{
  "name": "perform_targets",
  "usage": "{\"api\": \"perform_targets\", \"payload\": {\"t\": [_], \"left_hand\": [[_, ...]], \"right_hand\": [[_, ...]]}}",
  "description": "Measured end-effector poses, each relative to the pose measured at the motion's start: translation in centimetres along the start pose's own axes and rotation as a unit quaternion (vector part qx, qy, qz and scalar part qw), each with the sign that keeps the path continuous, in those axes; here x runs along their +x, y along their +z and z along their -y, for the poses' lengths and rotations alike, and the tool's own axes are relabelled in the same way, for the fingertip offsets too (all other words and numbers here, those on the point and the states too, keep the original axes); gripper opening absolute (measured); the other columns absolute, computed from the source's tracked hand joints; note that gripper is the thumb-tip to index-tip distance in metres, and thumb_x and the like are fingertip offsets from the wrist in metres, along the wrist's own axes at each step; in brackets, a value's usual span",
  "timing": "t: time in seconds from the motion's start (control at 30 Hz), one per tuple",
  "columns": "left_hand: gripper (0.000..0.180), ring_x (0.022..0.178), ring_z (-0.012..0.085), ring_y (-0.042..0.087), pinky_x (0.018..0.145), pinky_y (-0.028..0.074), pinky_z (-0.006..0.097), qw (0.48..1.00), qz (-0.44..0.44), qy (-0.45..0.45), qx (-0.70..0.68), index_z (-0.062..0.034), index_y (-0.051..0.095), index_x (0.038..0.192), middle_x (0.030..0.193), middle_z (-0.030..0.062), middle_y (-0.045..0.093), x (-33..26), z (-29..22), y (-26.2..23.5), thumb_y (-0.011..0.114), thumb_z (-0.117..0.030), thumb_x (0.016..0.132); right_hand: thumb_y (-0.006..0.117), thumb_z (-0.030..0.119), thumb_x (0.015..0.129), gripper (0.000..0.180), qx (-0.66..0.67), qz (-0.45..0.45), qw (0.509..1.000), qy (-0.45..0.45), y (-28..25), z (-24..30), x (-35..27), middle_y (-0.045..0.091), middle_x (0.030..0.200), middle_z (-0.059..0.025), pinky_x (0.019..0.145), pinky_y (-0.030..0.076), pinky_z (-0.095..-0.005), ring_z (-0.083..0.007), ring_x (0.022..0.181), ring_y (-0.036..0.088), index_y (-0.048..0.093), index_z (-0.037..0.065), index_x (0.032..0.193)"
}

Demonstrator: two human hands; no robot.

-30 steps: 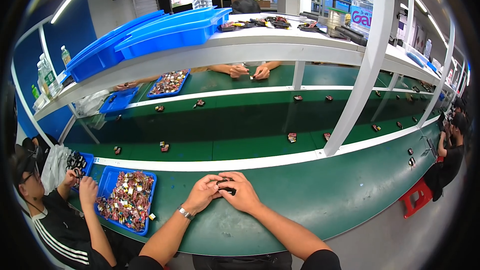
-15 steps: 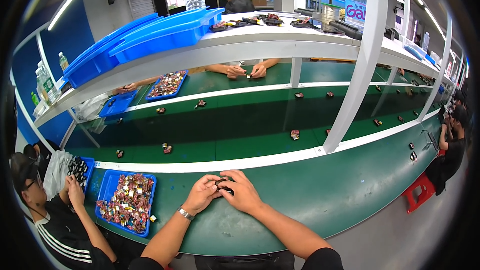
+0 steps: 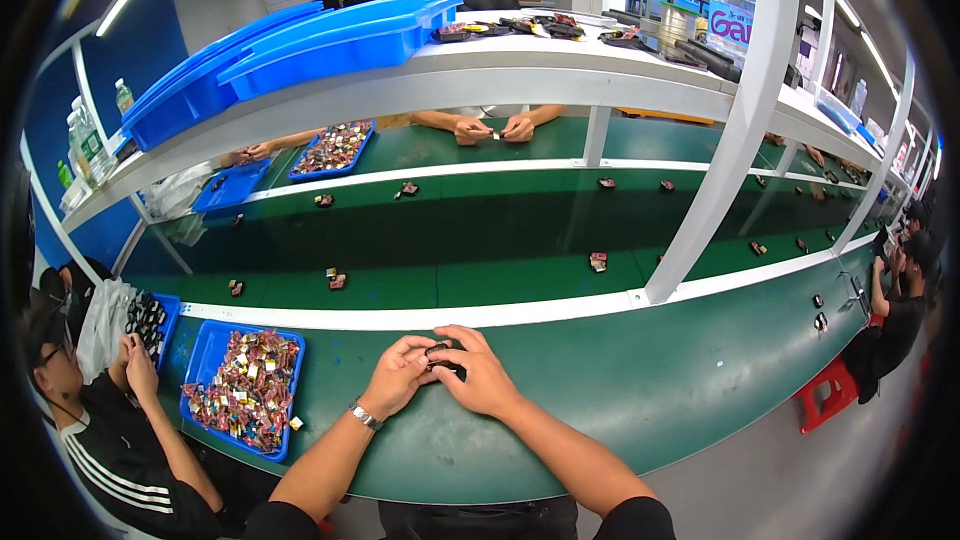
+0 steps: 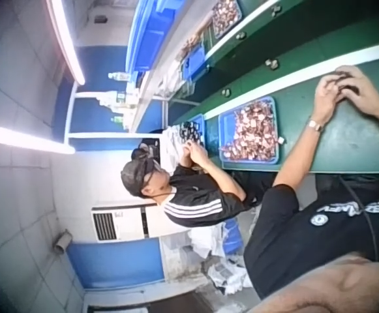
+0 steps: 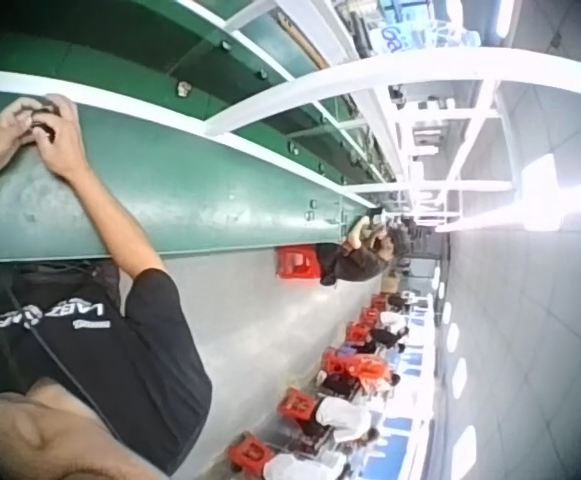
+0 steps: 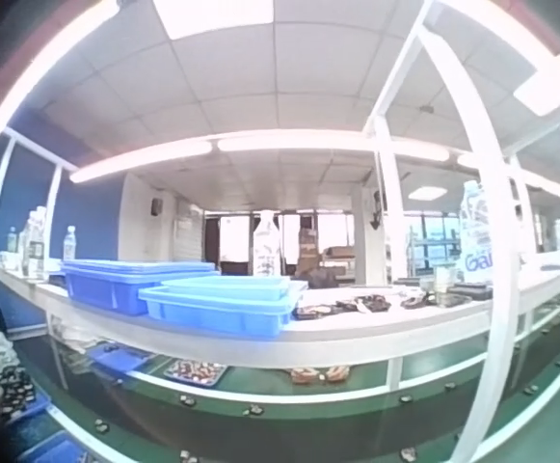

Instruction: The recorder is assembling small electronic or mechanical components onto a base at a factory workstation.

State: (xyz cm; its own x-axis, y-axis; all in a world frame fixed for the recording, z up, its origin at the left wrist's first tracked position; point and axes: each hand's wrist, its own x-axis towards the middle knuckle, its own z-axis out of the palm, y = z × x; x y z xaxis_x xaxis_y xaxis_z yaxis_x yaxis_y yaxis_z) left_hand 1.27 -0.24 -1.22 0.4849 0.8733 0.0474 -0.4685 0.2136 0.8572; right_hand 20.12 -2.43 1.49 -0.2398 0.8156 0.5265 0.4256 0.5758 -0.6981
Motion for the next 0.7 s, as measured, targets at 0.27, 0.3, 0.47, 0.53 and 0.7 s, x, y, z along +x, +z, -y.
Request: {"api": "perform_targets", "payload": {"t": [0.27,0.3,0.47,0.53,0.7], "left_hand": [[0.027,0.113,0.0214,0.062,0.101,0.052,0.040,0.999,-0.021,-0.045,0.017,0.0011,0.047,0.127,0.122,0.0138,0.061,0.0,-0.6,0.8,0.047,-0.004,0.101],[0.027,0.113,0.0214,0.062,0.101,0.052,0.040,0.999,-0.021,-0.044,0.016,0.0011,0.047,0.127,0.122,0.0138,0.061,0.0,-0.6,0.8,0.047,-0.004,0.101],[0.026,0.111,0.0181,0.062,0.098,0.052,0.036,0.998,-0.025,-0.057,0.019,-0.0008,0.047,0.128,0.120,0.0109,0.063,0.0,-0.5,0.5,0.047,-0.007,0.102],[0.026,0.111,0.0176,0.062,0.097,0.052,0.036,0.998,-0.026,-0.057,0.018,-0.0012,0.048,0.128,0.119,0.0102,0.064,-0.1,-0.4,0.3,0.047,-0.007,0.102],[0.026,0.111,0.0172,0.061,0.097,0.052,0.035,0.998,-0.019,-0.059,0.014,-0.0011,0.047,0.128,0.119,0.0100,0.064,0.1,-0.4,0.5,0.047,-0.007,0.102]], "right_hand": [[0.073,0.006,0.078,0.015,-0.071,-0.068,0.995,-0.035,-0.1,0.7,0.4,0.063,0.105,-0.0063,0.079,0.053,-0.0357,-0.0262,0.098,0.060,0.070,0.007,0.093],[0.074,0.004,0.076,0.016,-0.092,-0.066,0.993,-0.041,0.0,0.6,0.3,0.062,0.100,-0.0058,0.075,0.052,-0.0350,-0.0250,0.092,0.060,0.069,0.007,0.092],[0.075,0.003,0.074,0.019,-0.136,-0.074,0.986,-0.062,0.2,0.8,0.2,0.061,0.093,-0.0047,0.068,0.052,-0.0335,-0.0227,0.082,0.060,0.069,0.008,0.091],[0.076,0.004,0.074,0.020,-0.129,-0.057,0.988,-0.058,0.2,1.2,0.2,0.061,0.093,-0.0052,0.068,0.052,-0.0336,-0.0230,0.083,0.060,0.068,0.008,0.092],[0.076,0.004,0.073,0.022,-0.169,-0.059,0.980,-0.092,0.2,0.8,0.0,0.061,0.093,-0.0053,0.069,0.053,-0.0335,-0.0234,0.084,0.061,0.068,0.007,0.093]]}}
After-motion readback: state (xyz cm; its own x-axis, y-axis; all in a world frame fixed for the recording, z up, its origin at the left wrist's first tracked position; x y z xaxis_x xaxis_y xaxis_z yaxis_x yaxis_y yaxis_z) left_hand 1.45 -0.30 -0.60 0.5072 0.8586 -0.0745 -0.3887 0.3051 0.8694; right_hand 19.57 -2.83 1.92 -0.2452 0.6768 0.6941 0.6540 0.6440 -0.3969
